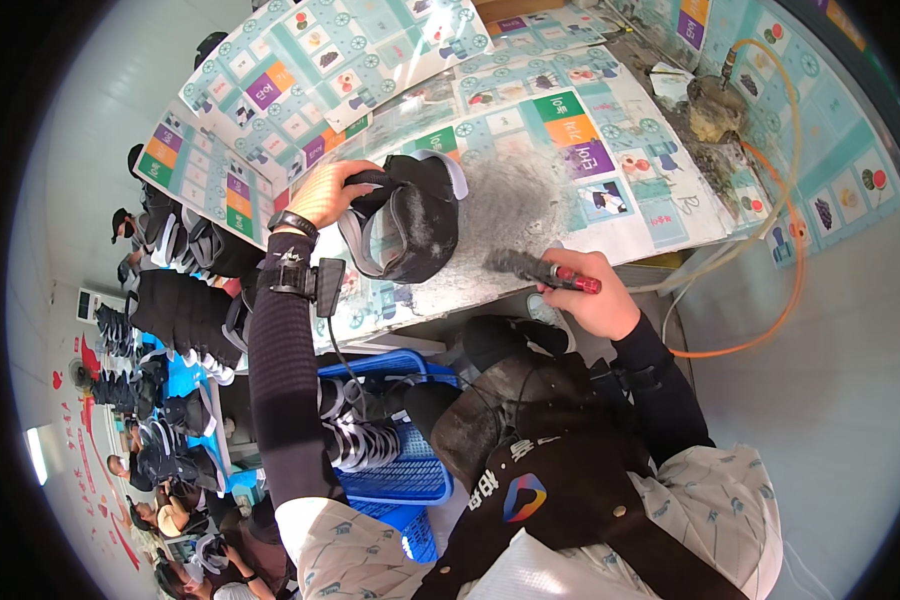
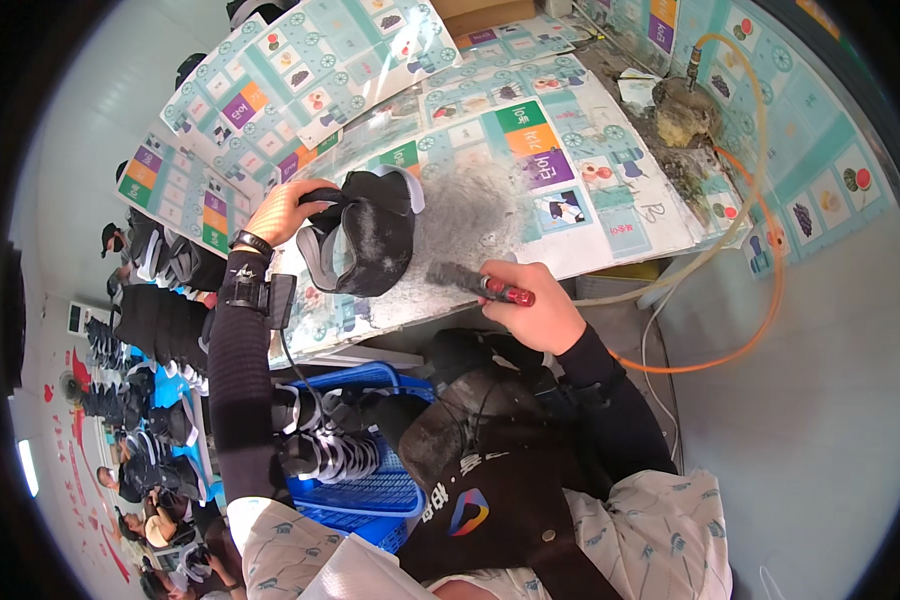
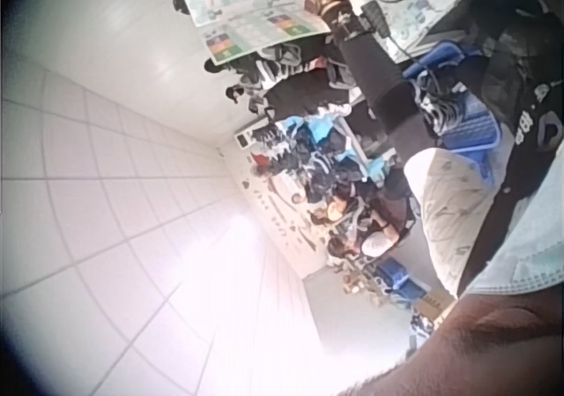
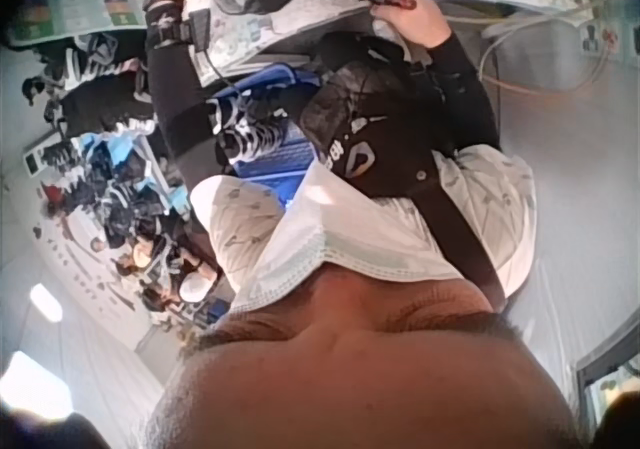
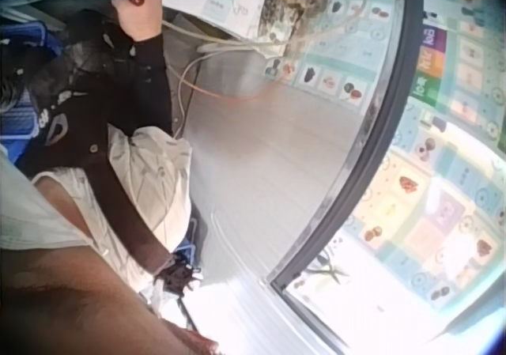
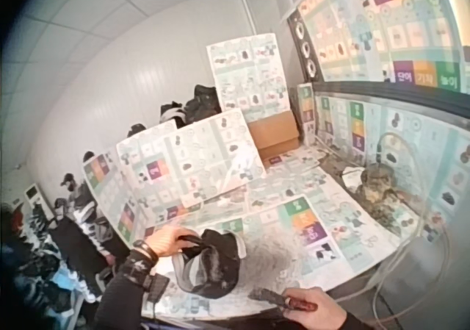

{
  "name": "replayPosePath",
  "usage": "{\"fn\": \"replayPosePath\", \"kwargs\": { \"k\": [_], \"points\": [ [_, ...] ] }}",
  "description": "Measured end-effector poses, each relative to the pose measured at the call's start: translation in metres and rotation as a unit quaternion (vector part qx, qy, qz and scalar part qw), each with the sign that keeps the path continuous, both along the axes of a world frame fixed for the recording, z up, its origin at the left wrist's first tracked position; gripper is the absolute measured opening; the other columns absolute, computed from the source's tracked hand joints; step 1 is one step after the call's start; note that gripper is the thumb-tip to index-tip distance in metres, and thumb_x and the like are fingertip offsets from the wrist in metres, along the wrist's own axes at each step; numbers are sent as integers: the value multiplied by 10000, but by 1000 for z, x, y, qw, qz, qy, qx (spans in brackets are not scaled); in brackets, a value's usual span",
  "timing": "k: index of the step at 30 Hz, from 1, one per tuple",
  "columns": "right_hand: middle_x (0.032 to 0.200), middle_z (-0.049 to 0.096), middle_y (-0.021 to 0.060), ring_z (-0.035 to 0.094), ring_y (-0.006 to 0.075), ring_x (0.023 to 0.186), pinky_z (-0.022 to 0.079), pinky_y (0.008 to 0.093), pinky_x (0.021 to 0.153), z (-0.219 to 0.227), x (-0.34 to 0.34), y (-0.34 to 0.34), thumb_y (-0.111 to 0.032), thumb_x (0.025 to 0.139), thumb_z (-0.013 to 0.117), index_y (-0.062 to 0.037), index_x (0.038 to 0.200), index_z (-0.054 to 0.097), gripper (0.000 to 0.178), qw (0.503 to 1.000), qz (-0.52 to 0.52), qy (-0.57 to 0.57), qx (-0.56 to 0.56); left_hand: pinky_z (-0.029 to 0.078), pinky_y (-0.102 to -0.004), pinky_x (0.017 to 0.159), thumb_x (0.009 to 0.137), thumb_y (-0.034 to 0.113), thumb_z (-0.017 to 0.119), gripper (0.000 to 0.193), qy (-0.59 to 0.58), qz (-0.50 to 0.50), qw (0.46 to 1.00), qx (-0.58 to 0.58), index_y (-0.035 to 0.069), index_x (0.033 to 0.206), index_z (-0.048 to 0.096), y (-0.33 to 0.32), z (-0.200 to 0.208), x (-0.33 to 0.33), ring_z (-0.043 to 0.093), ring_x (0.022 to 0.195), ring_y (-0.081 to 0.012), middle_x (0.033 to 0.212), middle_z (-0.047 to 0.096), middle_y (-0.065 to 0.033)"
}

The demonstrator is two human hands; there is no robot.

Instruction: Apply adhesive and assemble components of shoes at a manufacturing workstation.

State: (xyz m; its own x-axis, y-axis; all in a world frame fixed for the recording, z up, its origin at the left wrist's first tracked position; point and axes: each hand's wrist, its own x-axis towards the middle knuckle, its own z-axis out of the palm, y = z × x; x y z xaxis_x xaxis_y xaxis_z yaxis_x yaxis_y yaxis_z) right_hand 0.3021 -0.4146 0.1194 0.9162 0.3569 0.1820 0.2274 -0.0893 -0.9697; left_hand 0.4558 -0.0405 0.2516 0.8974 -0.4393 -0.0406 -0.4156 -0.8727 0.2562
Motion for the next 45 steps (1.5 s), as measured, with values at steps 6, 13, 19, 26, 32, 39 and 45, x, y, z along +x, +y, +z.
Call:
{"fn": "replayPosePath", "kwargs": {
  "k": [6,13,19,26,32,39,45],
  "points": [
    [767,657,169,604,274,688,486,346,702,-3,-5,-5,-57,796,692,21,997,654,219,997,-60,45,28,527,-412,935,932,115,698,299,-1,12,1000,-1,73,1228,712,2,-2,-1,701,1047,-348,1114,746,-168],
    [752,653,173,617,347,685,494,366,692,-10,-12,1,-49,794,683,18,986,657,205,994,-99,45,28,532,-414,918,938,119,689,306,-8,11,1000,8,74,1240,707,4,-5,-2,713,1013,-339,1101,752,-157],
    [815,696,193,687,413,796,520,404,713,-10,-30,23,-33,774,676,5,994,652,225,1000,2,-9,-30,538,-429,884,941,147,700,303,-27,-1,1000,4,82,1237,715,8,-8,0,716,984,-348,1070,753,-160],
    [809,669,186,666,408,749,510,373,681,-10,-45,50,-2,811,677,-6,997,634,191,998,-58,-13,18,552,-406,887,917,143,724,328,-51,-4,999,5,98,1241,724,13,-12,-2,724,984,-336,1075,761,-155],
    [778,626,197,638,425,735,490,409,651,-10,-51,57,-24,805,668,-19,1022,636,219,998,34,-55,-23,557,-399,879,917,146,724,319,-44,0,999,-5,89,1231,723,16,-14,-1,734,985,-315,1070,765,-149],
    [776,634,204,640,401,712,496,380,667,-10,-49,62,-21,802,674,18,1009,646,213,995,-76,-26,-66,538,-408,933,914,139,717,311,-39,8,999,-13,85,1220,722,17,-17,-5,711,1051,-343,1108,758,-157],
    [893,754,153,717,263,757,549,361,748,-12,-44,58,-36,859,692,-9,1199,660,342,1000,-2,2,-19,553,-422,924,904,150,726,292,-119,35,992,-14,113,1194,732,20,14,-25,721,1066,-335,1129,761,-135]
  ]
}}
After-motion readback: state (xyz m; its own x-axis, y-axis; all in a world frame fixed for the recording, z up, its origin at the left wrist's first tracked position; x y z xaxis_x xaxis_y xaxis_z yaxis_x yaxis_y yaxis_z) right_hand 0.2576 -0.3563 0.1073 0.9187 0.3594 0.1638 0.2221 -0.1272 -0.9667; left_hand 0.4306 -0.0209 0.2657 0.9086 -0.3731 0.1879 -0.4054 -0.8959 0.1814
